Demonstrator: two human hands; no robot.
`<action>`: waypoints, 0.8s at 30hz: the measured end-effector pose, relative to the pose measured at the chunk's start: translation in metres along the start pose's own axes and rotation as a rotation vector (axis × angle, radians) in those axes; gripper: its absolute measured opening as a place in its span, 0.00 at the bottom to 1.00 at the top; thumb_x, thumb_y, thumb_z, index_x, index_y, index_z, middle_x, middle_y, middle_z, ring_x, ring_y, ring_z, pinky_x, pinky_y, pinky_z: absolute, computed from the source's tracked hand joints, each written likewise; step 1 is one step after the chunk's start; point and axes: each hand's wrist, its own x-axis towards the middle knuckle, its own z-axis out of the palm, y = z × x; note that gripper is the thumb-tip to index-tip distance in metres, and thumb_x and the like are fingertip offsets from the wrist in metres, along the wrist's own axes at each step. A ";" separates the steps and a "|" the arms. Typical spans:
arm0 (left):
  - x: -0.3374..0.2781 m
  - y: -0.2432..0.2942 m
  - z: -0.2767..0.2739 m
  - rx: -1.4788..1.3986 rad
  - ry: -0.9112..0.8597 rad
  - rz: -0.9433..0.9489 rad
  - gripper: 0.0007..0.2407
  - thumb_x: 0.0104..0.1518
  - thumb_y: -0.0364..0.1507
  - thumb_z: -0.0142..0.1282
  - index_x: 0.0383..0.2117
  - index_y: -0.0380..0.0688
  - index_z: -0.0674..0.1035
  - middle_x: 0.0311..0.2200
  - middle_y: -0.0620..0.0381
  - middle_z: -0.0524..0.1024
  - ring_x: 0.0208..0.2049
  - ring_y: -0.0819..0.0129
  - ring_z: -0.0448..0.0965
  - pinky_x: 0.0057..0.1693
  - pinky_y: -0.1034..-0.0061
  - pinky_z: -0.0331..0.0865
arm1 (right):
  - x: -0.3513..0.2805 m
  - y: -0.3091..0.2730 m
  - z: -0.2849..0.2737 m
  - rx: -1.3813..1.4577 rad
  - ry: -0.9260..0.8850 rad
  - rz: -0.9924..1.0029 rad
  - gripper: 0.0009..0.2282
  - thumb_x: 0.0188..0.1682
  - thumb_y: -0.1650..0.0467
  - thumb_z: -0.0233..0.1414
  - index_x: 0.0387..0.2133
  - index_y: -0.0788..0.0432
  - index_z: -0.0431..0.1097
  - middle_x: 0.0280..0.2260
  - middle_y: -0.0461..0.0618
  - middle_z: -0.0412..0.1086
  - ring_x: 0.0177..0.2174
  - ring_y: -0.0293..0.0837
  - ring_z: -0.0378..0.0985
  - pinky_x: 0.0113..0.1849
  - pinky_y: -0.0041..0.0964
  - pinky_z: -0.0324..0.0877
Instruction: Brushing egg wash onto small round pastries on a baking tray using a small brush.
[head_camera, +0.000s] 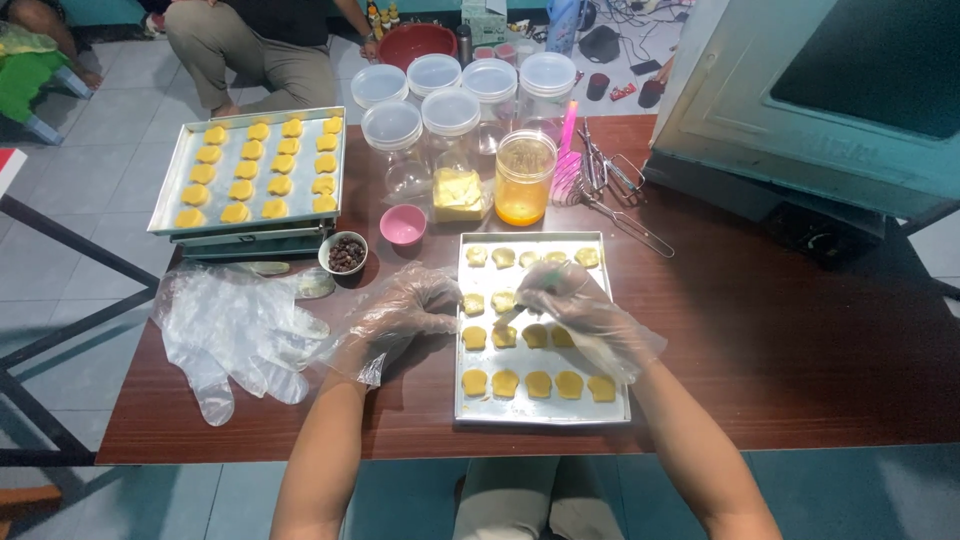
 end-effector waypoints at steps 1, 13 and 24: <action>0.005 -0.008 0.004 -0.009 0.001 -0.001 0.15 0.39 0.40 0.74 0.34 0.59 0.84 0.47 0.59 0.78 0.57 0.56 0.73 0.57 0.61 0.72 | -0.001 0.001 0.002 0.066 0.022 0.029 0.04 0.46 0.75 0.61 0.34 0.60 0.77 0.28 0.61 0.77 0.27 0.45 0.81 0.27 0.38 0.78; 0.003 0.003 -0.003 0.055 -0.028 -0.042 0.20 0.39 0.40 0.72 0.42 0.65 0.83 0.53 0.59 0.76 0.61 0.57 0.69 0.61 0.59 0.70 | 0.012 0.011 -0.002 0.000 0.193 -0.031 0.03 0.49 0.76 0.58 0.34 0.64 0.75 0.27 0.65 0.75 0.25 0.56 0.82 0.22 0.46 0.77; 0.001 0.012 -0.003 0.032 -0.053 -0.100 0.19 0.42 0.37 0.71 0.44 0.64 0.83 0.53 0.59 0.77 0.58 0.55 0.74 0.58 0.60 0.72 | 0.006 0.006 0.004 0.125 0.206 0.112 0.05 0.48 0.72 0.60 0.34 0.62 0.74 0.28 0.59 0.77 0.23 0.42 0.79 0.19 0.29 0.73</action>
